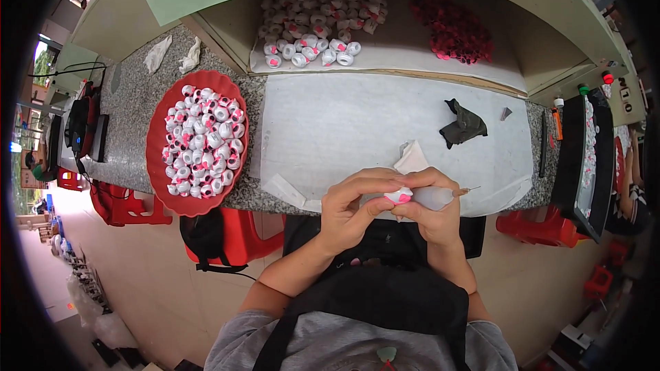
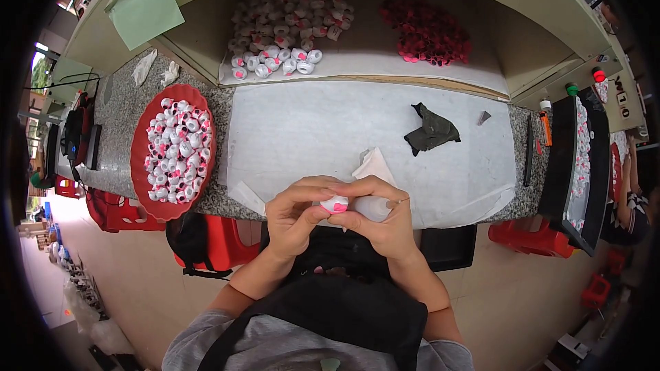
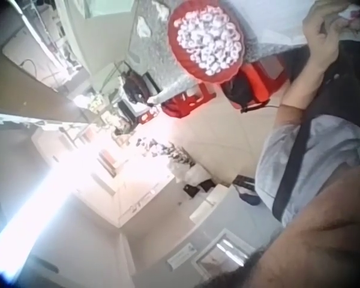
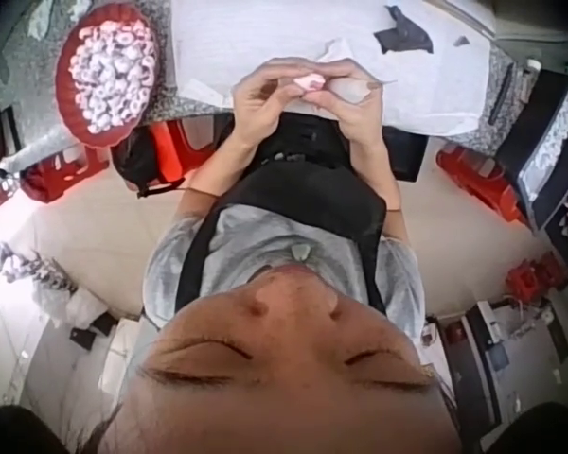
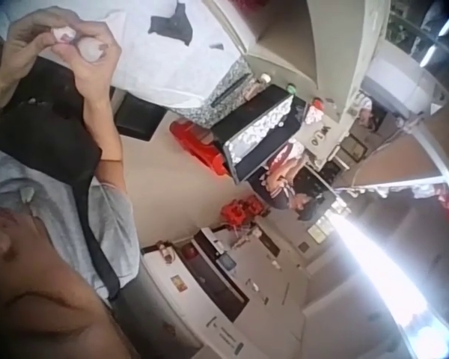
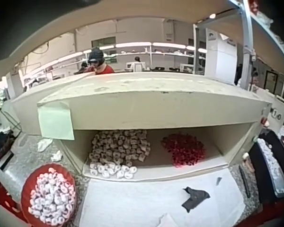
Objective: Assembling small toy components by applying glue and attaching parts at a factory workbench.
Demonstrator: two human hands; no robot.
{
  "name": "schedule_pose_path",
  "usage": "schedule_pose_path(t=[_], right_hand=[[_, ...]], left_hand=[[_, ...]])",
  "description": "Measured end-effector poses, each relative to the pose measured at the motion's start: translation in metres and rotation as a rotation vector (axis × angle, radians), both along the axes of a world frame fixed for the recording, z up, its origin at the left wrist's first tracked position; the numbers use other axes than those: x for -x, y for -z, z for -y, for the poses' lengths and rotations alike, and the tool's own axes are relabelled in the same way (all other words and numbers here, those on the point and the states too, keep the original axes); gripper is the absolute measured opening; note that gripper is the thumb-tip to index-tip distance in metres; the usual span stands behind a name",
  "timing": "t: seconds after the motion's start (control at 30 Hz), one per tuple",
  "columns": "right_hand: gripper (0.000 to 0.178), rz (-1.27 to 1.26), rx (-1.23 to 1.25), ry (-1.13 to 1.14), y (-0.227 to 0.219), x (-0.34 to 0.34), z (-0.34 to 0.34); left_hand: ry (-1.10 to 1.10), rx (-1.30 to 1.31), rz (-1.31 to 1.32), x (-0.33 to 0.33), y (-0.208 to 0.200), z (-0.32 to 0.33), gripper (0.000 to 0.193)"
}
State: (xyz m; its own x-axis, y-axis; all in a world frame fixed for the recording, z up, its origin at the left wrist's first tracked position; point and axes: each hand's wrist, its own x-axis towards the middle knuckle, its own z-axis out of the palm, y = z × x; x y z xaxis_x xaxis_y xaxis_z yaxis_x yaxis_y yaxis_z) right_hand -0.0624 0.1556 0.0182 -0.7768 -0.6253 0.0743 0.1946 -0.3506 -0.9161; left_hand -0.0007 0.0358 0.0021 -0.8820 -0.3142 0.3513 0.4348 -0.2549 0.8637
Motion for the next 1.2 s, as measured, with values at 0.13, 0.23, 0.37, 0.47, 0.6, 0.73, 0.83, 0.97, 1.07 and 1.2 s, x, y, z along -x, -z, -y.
schedule_pose_path(t=[0.13, 0.23, 0.37, 0.47, 0.6, 0.73, 0.83, 0.97, 1.07, 1.2], right_hand=[[0.024, 0.012, 0.010, 0.008, 0.000, -0.001, 0.001], [0.024, 0.015, 0.011, 0.009, 0.002, -0.001, 0.001], [0.024, 0.028, 0.023, 0.016, 0.001, -0.001, 0.001], [0.025, 0.055, 0.031, 0.007, 0.003, -0.001, 0.001], [0.026, 0.105, 0.040, -0.003, 0.004, 0.000, -0.001], [0.027, 0.100, 0.000, -0.014, 0.002, 0.001, 0.000], [0.028, 0.065, -0.054, -0.024, 0.000, 0.001, 0.001], [0.028, 0.036, -0.049, -0.013, 0.001, -0.001, 0.001], [0.028, 0.053, -0.020, 0.033, 0.004, -0.004, 0.004], [0.027, 0.075, 0.008, 0.046, 0.005, -0.007, 0.006]], left_hand=[[0.026, -0.036, -0.001, 0.000, 0.000, 0.002, 0.015], [0.035, -0.040, 0.024, 0.000, 0.000, 0.003, 0.015], [0.055, -0.052, 0.043, 0.000, 0.001, 0.004, 0.015], [0.076, -0.084, 0.056, -0.001, 0.004, 0.005, 0.016], [0.157, -0.096, 0.109, 0.000, 0.000, 0.010, 0.019], [0.149, 0.003, 0.087, 0.001, 0.001, 0.012, 0.023], [0.132, -0.082, 0.109, -0.002, -0.001, 0.010, 0.026], [0.133, -0.101, 0.106, -0.001, -0.001, 0.007, 0.027], [0.103, -0.088, 0.101, -0.002, 0.000, 0.004, 0.027], [0.051, -0.067, 0.086, -0.003, 0.002, 0.002, 0.027]])
